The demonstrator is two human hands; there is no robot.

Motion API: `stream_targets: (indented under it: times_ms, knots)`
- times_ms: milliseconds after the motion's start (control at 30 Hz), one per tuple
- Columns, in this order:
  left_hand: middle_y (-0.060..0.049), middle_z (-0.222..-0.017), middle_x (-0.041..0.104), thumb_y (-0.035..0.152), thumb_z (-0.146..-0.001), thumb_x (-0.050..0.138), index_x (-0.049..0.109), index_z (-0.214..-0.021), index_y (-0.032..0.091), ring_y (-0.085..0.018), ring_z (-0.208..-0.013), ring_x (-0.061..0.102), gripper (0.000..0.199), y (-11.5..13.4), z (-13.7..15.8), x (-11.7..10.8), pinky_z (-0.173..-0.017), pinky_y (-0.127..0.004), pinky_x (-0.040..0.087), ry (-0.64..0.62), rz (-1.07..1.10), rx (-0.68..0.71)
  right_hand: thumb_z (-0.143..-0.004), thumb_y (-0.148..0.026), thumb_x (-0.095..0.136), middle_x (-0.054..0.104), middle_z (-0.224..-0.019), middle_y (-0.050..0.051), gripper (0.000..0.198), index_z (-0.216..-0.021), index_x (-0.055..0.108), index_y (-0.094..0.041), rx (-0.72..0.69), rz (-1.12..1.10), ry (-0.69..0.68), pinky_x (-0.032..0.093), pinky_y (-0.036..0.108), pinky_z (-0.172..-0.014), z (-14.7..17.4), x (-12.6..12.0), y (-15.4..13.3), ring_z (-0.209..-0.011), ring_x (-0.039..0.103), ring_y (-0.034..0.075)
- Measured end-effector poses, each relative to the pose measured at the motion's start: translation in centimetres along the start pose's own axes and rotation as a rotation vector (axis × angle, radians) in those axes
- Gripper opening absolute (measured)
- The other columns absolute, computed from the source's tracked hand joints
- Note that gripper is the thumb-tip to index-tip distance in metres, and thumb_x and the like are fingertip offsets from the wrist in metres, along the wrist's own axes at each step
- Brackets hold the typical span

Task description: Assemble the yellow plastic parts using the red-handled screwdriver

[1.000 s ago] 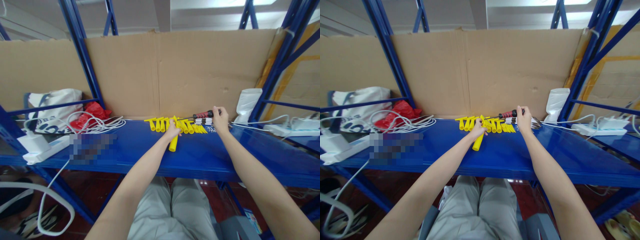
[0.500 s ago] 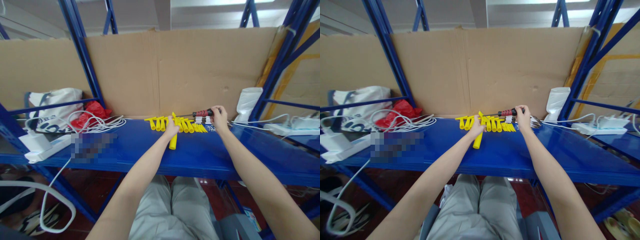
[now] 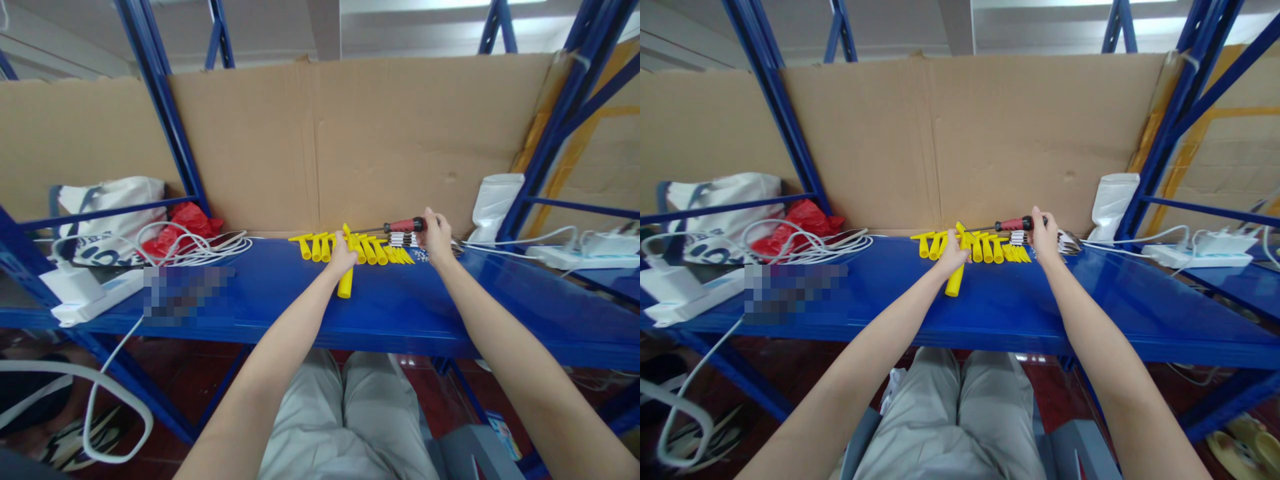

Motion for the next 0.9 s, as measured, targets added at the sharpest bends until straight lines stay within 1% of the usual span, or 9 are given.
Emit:
stream_targets:
  times_ms: [133,233,333,433,533,633,733,833,900]
  knots:
    - [0.0,-0.088,0.055,-0.007,-0.062,0.046,0.029,-0.118,0.02,-0.008,-0.052,0.051,0.064,-0.19,-0.15,-0.15,-0.05,-0.021,0.048,0.014,-0.019,-0.02,-0.065,-0.064,0.066,0.032,-0.039,-0.01,0.046,-0.07,0.045,-0.022,0.049,0.033,-0.031,0.022,0.023,-0.032,0.08,0.03,0.03,-0.031,0.032,0.008]
    - [-0.001,-0.09,0.055,-0.008,-0.061,0.045,0.029,-0.117,0.02,-0.008,-0.054,0.052,0.065,-0.35,-0.27,-0.15,-0.05,-0.021,0.048,0.015,-0.019,-0.02,-0.063,-0.056,0.07,0.042,-0.045,-0.008,0.043,-0.077,0.046,-0.023,0.1,-0.015,-0.058,0.024,0.022,-0.032,0.12,0.23,-0.01,-0.033,0.037,0.008]
    - [-0.001,-0.089,0.055,-0.008,-0.061,0.044,0.029,-0.117,0.02,-0.009,-0.055,0.053,0.064,-0.54,-0.41,-0.03,-0.05,-0.021,0.048,0.005,-0.01,-0.018,-0.063,-0.06,0.068,0.05,-0.052,-0.005,0.046,-0.077,0.045,-0.023,0.097,-0.049,-0.099,0.025,0.023,-0.032,0.21,0.4,-0.03,-0.037,0.042,0.01]
    - [0.0,-0.087,0.056,-0.008,-0.061,0.045,0.029,-0.116,0.02,-0.009,-0.056,0.054,0.064,-0.75,-0.53,0.06,-0.051,-0.021,0.048,0.003,-0.003,-0.031,-0.066,-0.068,0.061,0.042,-0.044,-0.006,0.048,-0.071,0.044,-0.023,0.061,-0.003,-0.089,0.023,0.023,-0.032,0.1,0.21,0.16,-0.034,0.037,0.009]
    - [0.001,-0.086,0.056,-0.007,-0.062,0.045,0.028,-0.116,0.021,-0.009,-0.057,0.055,0.063,-0.84,-0.57,0.1,-0.051,-0.02,0.048,0.002,0.006,-0.031,-0.067,-0.063,0.063,0.034,-0.039,-0.009,0.045,-0.069,0.043,-0.023,0.075,0.013,-0.047,0.023,0.023,-0.031,-0.13,-0.02,0.42,-0.032,0.032,0.008]
    - [0.001,-0.086,0.056,-0.007,-0.062,0.045,0.029,-0.115,0.021,-0.009,-0.057,0.055,0.062,-0.86,-0.55,0.1,-0.051,-0.02,0.048,-0.001,0.011,-0.023,-0.065,-0.056,0.068,0.039,-0.041,-0.009,0.041,-0.074,0.045,-0.023,0.091,-0.004,-0.059,0.025,0.022,-0.031,-0.15,0.08,0.36,-0.032,0.036,0.009]
    - [0.0,-0.088,0.056,-0.007,-0.062,0.046,0.029,-0.116,0.021,-0.009,-0.056,0.055,0.063,-0.9,-0.55,0.06,-0.051,-0.021,0.049,0.001,-0.006,-0.023,-0.063,-0.06,0.068,0.045,-0.044,-0.007,0.045,-0.074,0.045,-0.023,0.07,-0.006,-0.078,0.024,0.022,-0.03,0.06,0.16,0.1,-0.033,0.04,0.009]
    - [-0.001,-0.091,0.057,-0.006,-0.062,0.048,0.029,-0.117,0.021,-0.01,-0.057,0.055,0.064,-0.91,-0.57,-0.08,-0.054,-0.022,0.05,0.016,-0.028,-0.028,-0.062,-0.068,0.063,0.037,-0.037,-0.009,0.05,-0.069,0.042,-0.024,0.046,0.01,-0.094,0.02,0.023,-0.029,0.23,0.19,-0.03,-0.028,0.032,0.008]
    - [-0.001,-0.092,0.056,-0.005,-0.062,0.049,0.031,-0.117,0.021,-0.01,-0.057,0.055,0.064,-0.87,-0.58,-0.16,-0.054,-0.023,0.05,0.022,-0.036,-0.034,-0.059,-0.068,0.066,0.035,-0.034,-0.01,0.051,-0.068,0.042,-0.024,0.059,-0.009,-0.1,0.02,0.023,-0.029,0.24,0.25,-0.03,-0.027,0.029,0.008]
Point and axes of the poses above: each hand's wrist, its own z-axis away from the middle knuckle, its own x-axis out of the palm, y = z × x, the point moved 4 cm from there along -z, towards the middle knuckle
